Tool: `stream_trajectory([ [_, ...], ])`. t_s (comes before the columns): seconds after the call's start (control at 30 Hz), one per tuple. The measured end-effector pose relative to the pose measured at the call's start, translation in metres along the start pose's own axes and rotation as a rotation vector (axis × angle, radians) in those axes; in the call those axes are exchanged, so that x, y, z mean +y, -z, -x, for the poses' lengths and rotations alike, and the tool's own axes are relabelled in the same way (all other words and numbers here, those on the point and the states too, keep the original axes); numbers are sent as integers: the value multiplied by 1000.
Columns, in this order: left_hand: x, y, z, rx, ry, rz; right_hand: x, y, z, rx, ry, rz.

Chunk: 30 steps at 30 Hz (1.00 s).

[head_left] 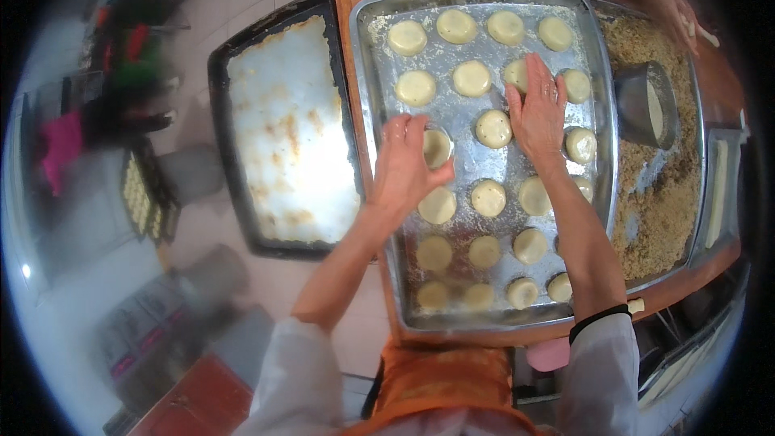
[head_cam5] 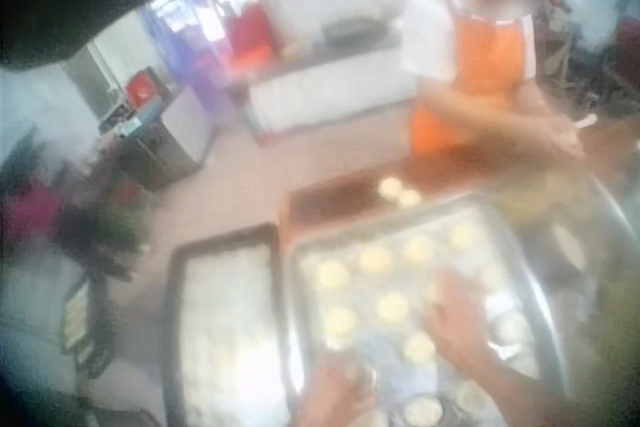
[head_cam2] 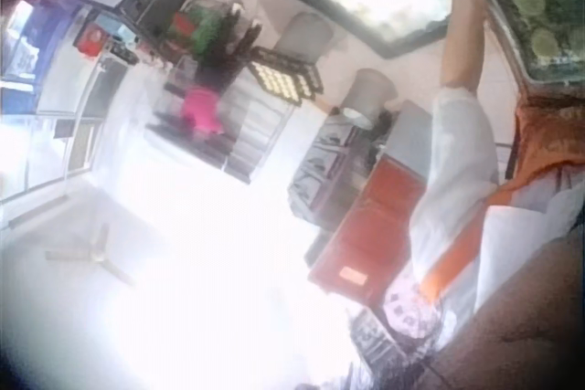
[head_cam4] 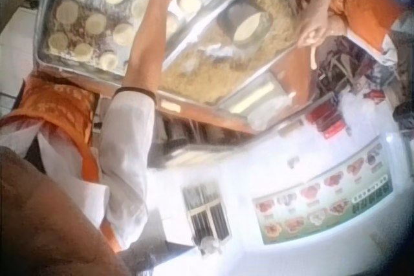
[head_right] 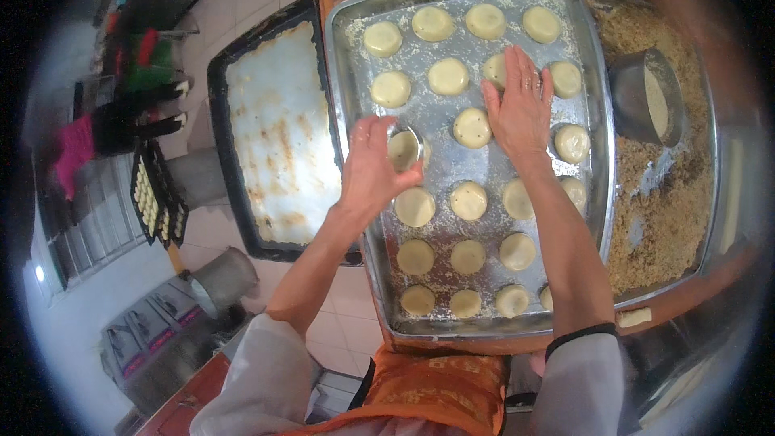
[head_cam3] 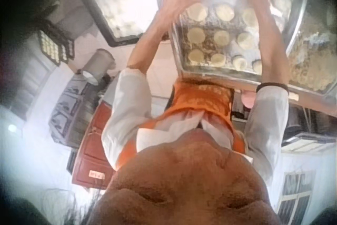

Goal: The person flattens small dough balls on a metal tray and arranges them in rows. They then transfer the flattened dough pieces to a second tray, continuing the process of shaping and organizing the dough for baking.

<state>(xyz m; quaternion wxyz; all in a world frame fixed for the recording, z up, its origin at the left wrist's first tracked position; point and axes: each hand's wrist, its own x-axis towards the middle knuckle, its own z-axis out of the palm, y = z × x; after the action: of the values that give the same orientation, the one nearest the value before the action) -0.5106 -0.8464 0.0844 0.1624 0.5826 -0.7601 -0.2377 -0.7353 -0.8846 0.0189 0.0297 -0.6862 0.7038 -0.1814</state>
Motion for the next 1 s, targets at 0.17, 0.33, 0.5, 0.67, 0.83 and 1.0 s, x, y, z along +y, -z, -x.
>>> stream_trajectory([
  [0.17, -28, 3, -58, 120, -91, -162, -5, 1, -2, 3, 13, -43],
  [0.33, -33, -1, -75, -115, 7, -172, -2, 0, 0, 7, -2, -46],
  [0.5, -32, -13, -87, 60, -272, -329, -2, -1, -1, 11, 0, -48],
  [0.67, -33, -40, -90, 97, -362, -362, 1, 5, 0, 44, 24, -120],
  [0.83, -45, -38, -88, 71, -327, -365, -1, 62, 13, -257, -420, -751],
  [1.0, -38, -36, -92, 55, -323, -342, 19, 68, 40, -494, 168, -46],
])
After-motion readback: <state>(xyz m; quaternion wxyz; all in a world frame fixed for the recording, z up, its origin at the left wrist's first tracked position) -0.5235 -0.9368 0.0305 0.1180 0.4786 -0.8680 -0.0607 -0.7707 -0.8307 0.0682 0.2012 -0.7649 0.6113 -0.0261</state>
